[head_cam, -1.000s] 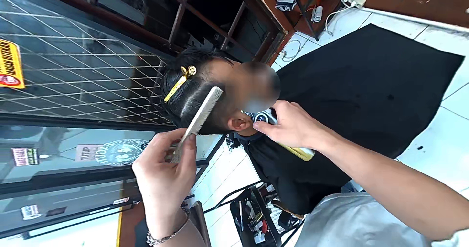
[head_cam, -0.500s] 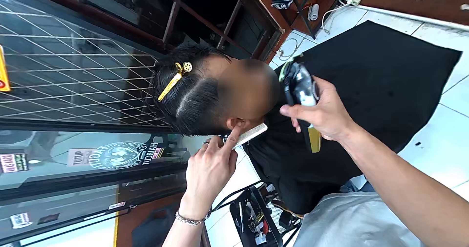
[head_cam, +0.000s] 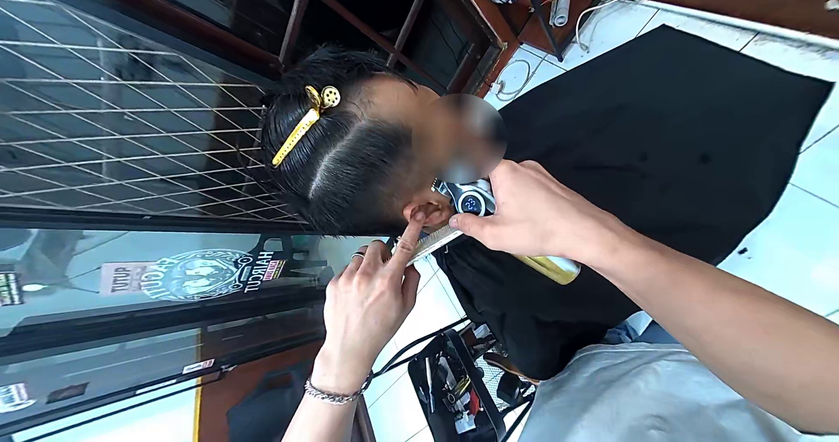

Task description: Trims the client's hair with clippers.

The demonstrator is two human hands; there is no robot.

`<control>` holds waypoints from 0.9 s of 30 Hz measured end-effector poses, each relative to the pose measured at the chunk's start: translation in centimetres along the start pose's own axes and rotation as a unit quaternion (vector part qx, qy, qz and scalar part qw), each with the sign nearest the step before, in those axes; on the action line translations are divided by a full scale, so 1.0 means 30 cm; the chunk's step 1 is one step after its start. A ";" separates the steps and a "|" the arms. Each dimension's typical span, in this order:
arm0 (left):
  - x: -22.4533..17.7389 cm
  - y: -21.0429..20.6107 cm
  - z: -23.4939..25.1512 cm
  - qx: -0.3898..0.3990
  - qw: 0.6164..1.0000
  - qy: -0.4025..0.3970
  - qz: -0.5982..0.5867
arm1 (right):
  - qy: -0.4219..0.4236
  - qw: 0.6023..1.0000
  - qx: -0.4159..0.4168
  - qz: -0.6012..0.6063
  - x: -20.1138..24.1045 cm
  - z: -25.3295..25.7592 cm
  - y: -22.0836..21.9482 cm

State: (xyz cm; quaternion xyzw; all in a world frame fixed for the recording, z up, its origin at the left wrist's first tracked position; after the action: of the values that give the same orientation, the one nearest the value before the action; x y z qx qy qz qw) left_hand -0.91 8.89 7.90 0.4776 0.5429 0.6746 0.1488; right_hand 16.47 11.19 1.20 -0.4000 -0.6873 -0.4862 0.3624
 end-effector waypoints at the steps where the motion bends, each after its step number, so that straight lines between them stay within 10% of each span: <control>1: 0.000 -0.002 0.001 -0.002 1.000 0.000 0.000 | 0.000 1.000 -0.004 0.000 0.007 0.000 0.004; 27: -0.002 -0.007 -0.007 -0.011 1.000 -0.006 0.002 | 0.031 0.999 -0.014 0.011 0.028 -0.010 -0.023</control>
State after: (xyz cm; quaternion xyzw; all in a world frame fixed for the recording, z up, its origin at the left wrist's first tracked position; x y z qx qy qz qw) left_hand -1.12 8.81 7.71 0.4811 0.5336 0.6778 0.1563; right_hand 15.53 10.94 1.75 -0.3973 -0.6644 -0.5041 0.3828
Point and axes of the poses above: each hand's wrist, its own z-axis towards the middle knuckle, its own y-axis out of the back of the hand, x = y × z, the point moved 10 cm from there along z, towards the middle knuckle, and after that the axes turned 11 degrees about -y, right-handed, at the moved point
